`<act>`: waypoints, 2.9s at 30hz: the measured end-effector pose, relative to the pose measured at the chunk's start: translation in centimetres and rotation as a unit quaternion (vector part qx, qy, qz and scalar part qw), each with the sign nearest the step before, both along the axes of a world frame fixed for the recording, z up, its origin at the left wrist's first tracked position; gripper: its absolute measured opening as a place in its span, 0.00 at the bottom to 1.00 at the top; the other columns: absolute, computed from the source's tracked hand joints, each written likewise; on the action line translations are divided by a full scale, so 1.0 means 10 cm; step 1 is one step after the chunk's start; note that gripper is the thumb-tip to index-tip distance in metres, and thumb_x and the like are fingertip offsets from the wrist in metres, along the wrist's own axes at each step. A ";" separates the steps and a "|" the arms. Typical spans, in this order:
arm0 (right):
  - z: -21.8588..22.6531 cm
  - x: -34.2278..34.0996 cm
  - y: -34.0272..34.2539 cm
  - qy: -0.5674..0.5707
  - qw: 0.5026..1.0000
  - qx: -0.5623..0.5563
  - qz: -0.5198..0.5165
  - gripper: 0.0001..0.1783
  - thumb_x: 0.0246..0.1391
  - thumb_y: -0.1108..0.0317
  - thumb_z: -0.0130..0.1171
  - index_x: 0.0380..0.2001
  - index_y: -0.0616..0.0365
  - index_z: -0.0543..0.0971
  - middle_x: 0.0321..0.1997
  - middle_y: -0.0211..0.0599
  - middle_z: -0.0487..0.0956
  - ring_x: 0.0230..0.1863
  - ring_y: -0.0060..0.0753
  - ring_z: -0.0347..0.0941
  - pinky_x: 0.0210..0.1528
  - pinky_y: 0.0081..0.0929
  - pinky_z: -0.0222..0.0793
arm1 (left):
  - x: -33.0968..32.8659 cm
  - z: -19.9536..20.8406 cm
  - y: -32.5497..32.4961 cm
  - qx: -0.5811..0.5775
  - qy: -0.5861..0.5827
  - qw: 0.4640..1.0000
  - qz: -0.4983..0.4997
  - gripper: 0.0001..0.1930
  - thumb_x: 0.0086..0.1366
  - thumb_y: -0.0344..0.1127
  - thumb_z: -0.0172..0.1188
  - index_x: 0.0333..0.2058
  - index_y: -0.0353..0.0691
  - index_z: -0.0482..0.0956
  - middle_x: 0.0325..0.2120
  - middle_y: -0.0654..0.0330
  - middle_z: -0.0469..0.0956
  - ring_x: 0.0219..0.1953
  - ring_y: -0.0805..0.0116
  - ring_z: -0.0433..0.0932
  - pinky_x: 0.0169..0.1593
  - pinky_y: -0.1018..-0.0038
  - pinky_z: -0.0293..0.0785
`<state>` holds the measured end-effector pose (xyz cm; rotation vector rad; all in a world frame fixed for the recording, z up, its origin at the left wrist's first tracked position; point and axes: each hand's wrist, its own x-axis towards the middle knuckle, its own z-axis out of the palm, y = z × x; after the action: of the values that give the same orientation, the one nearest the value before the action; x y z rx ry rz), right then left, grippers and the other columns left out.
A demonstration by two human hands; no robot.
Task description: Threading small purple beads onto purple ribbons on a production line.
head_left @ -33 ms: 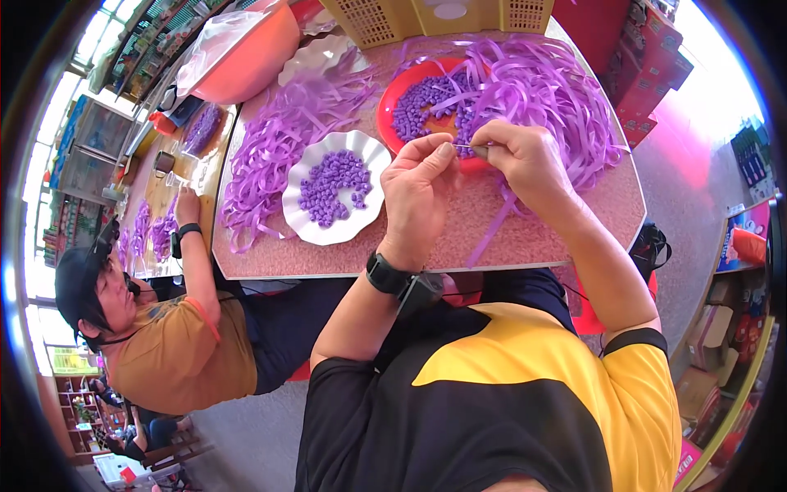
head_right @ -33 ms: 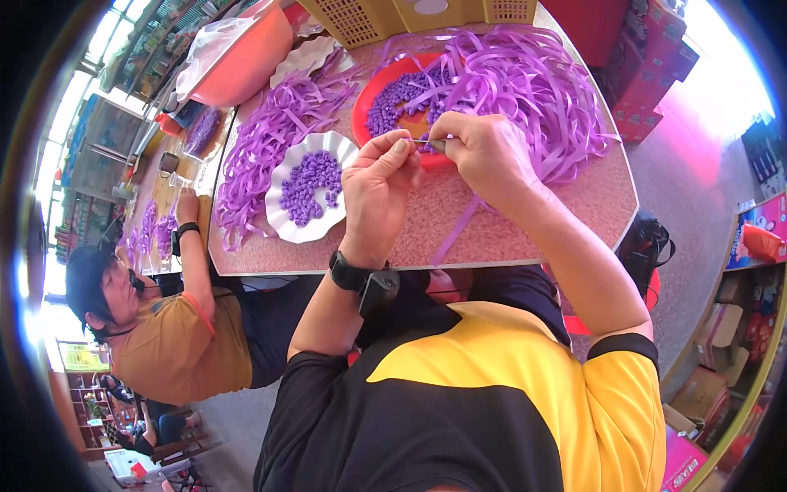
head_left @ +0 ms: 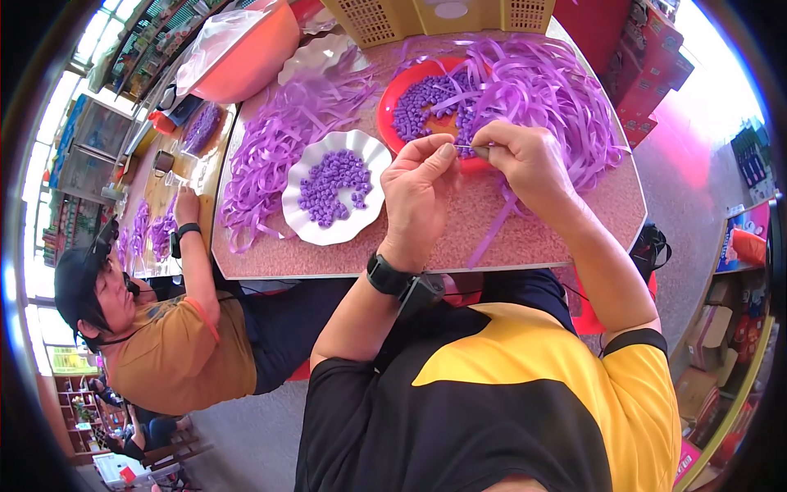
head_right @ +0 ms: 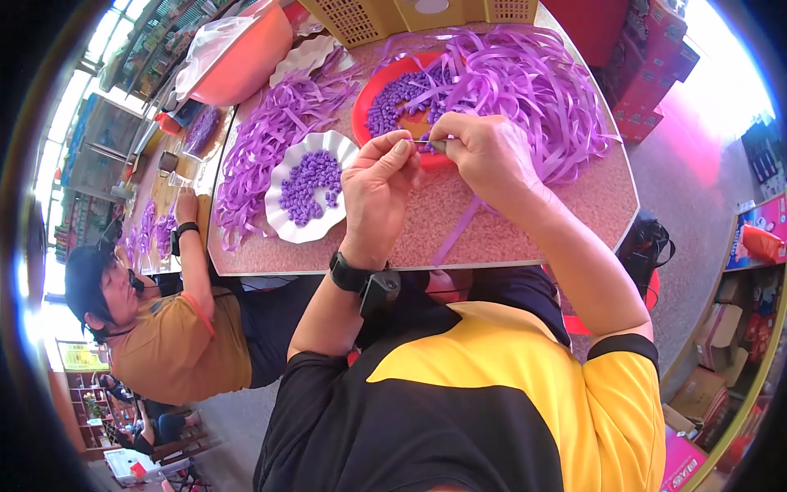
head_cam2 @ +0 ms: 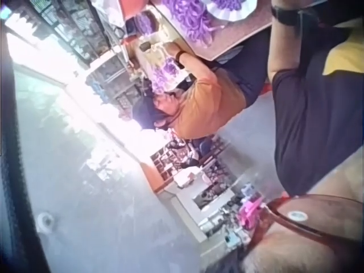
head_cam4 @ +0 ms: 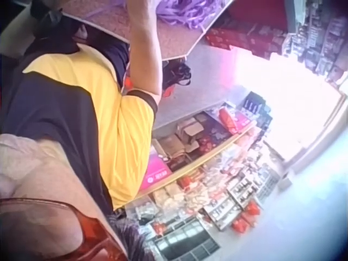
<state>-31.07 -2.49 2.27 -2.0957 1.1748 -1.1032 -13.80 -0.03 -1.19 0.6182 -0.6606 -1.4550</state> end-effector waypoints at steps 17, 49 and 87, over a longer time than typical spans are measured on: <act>0.00 -0.06 0.04 -0.032 0.997 -0.046 0.059 0.07 0.52 0.82 0.59 0.35 0.64 0.81 0.29 0.38 0.81 0.30 0.26 0.79 0.34 0.22 0.72 | -0.02 0.07 0.12 -0.046 -0.084 0.994 0.057 0.06 0.62 0.20 0.63 0.39 0.30 0.79 0.29 0.58 0.79 0.26 0.72 0.77 0.30 0.78 0.72; -0.03 -0.04 0.09 -0.111 0.990 0.039 0.077 0.08 0.58 0.79 0.60 0.41 0.58 0.79 0.25 0.20 0.75 0.26 0.10 0.64 0.28 0.13 0.59 | -0.03 0.08 0.12 -0.028 -0.014 0.999 0.011 0.06 0.59 0.22 0.66 0.34 0.32 0.79 0.27 0.60 0.80 0.22 0.78 0.73 0.24 0.82 0.67; 0.00 -0.03 0.15 -0.131 0.987 0.030 0.092 0.08 0.57 0.81 0.57 0.39 0.62 0.81 0.29 0.26 0.78 0.32 0.15 0.70 0.36 0.15 0.66 | 1.42 0.25 0.24 -0.136 -0.787 0.600 0.036 0.10 0.52 0.23 0.61 0.35 0.41 0.83 0.29 0.54 0.76 0.35 0.54 0.78 0.40 0.64 0.73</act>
<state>-31.36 -0.97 2.25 -1.9012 0.8614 -1.1967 0.36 2.37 1.34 1.6302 -2.1189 -0.2966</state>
